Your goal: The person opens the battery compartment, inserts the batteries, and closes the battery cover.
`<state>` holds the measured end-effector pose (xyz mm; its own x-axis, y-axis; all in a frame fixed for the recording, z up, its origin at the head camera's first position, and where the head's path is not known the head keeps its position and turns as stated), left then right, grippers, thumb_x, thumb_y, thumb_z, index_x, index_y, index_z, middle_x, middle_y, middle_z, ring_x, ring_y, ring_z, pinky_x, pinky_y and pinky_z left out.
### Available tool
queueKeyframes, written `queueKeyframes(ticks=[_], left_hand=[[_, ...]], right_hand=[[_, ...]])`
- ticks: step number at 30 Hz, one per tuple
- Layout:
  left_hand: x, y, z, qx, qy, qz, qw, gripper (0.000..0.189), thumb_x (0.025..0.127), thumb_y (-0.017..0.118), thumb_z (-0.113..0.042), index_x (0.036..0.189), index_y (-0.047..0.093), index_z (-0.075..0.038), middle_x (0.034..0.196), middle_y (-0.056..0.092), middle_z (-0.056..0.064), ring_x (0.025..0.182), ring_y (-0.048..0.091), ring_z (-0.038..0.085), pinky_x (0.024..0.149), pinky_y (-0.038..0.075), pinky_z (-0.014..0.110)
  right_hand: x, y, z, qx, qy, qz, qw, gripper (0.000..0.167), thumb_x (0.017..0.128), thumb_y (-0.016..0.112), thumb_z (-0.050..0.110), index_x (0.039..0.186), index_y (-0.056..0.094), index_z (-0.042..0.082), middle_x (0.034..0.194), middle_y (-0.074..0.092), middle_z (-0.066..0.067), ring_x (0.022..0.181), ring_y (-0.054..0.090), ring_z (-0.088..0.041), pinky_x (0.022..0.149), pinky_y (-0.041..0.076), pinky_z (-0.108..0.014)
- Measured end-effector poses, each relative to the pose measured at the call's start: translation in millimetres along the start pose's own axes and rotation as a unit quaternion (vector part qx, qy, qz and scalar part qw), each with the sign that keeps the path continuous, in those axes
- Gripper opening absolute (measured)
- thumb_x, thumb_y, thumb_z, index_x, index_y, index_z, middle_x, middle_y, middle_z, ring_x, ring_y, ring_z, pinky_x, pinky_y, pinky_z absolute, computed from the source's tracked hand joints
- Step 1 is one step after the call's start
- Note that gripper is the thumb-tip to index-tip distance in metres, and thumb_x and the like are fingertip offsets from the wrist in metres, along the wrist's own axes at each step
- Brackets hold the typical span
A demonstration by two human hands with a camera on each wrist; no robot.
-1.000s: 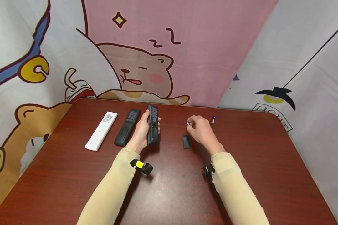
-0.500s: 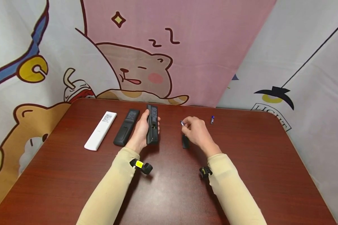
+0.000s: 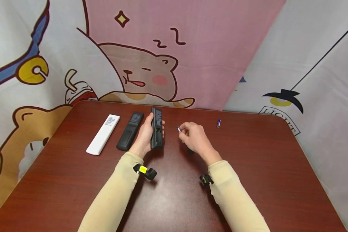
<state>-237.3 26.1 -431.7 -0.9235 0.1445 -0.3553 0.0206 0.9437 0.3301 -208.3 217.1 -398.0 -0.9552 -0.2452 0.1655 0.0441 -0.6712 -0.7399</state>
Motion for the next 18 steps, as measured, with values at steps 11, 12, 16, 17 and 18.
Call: queueKeyframes(ticks=[11, 12, 16, 17, 18], left_hand=[[-1.2, 1.6, 2.2, 0.005, -0.004, 0.003, 1.0000, 0.066, 0.109, 0.030, -0.056, 0.128, 0.064, -0.003, 0.109, 0.057, 0.012, 0.085, 0.054, 0.021, 0.072, 0.048, 0.029], [-1.1, 1.6, 2.2, 0.006, -0.004, 0.004, 1.0000, 0.066, 0.109, 0.030, -0.056, 0.128, 0.064, -0.003, 0.109, 0.057, 0.012, 0.085, 0.054, 0.021, 0.072, 0.048, 0.029], [-0.7, 2.0, 1.7, 0.005, -0.003, 0.003, 1.0000, 0.066, 0.109, 0.029, -0.056, 0.127, 0.064, -0.003, 0.113, 0.057, 0.016, 0.083, 0.054, 0.020, 0.071, 0.048, 0.029], [-0.4, 2.1, 1.5, 0.005, -0.001, 0.003, 1.0000, 0.066, 0.109, 0.029, -0.056, 0.127, 0.064, -0.003, 0.113, 0.057, 0.016, 0.083, 0.054, 0.020, 0.071, 0.048, 0.029], [-0.2, 2.3, 1.3, 0.004, 0.000, 0.003, 1.0000, 0.066, 0.109, 0.029, -0.056, 0.126, 0.064, -0.003, 0.113, 0.057, 0.016, 0.084, 0.054, 0.021, 0.071, 0.048, 0.029]], right_hand=[[-4.6, 7, 12, 0.023, 0.007, 0.020, 0.9995, 0.016, 0.096, 0.064, 0.004, 0.110, 0.071, -0.001, 0.085, 0.067, -0.006, 0.063, 0.065, -0.011, 0.056, 0.051, -0.029], [-4.5, 7, 13, 0.024, 0.006, 0.019, 0.9995, 0.015, 0.096, 0.065, 0.004, 0.109, 0.071, 0.000, 0.084, 0.067, -0.006, 0.063, 0.064, -0.011, 0.056, 0.051, -0.029], [-4.1, 8, 17, 0.032, 0.006, 0.023, 0.9992, 0.014, 0.096, 0.065, 0.004, 0.109, 0.071, 0.000, 0.082, 0.067, -0.005, 0.062, 0.064, -0.011, 0.056, 0.051, -0.028], [-3.9, 9, 18, 0.035, 0.005, 0.024, 0.9991, 0.015, 0.096, 0.066, 0.004, 0.109, 0.071, -0.001, 0.081, 0.067, -0.005, 0.062, 0.064, -0.012, 0.056, 0.052, -0.028], [-3.9, 9, 18, 0.037, 0.005, 0.025, 0.9990, 0.014, 0.096, 0.065, 0.004, 0.108, 0.071, 0.000, 0.081, 0.067, -0.005, 0.063, 0.065, -0.014, 0.057, 0.052, -0.028]])
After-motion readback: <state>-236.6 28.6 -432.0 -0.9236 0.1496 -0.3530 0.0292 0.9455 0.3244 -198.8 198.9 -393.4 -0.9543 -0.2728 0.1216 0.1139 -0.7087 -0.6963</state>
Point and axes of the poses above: each hand's wrist, its own x-axis towards the middle knuckle, its own y-axis out of the palm, z = x × y, the point moved 3 cm from there along x, towards the middle knuckle
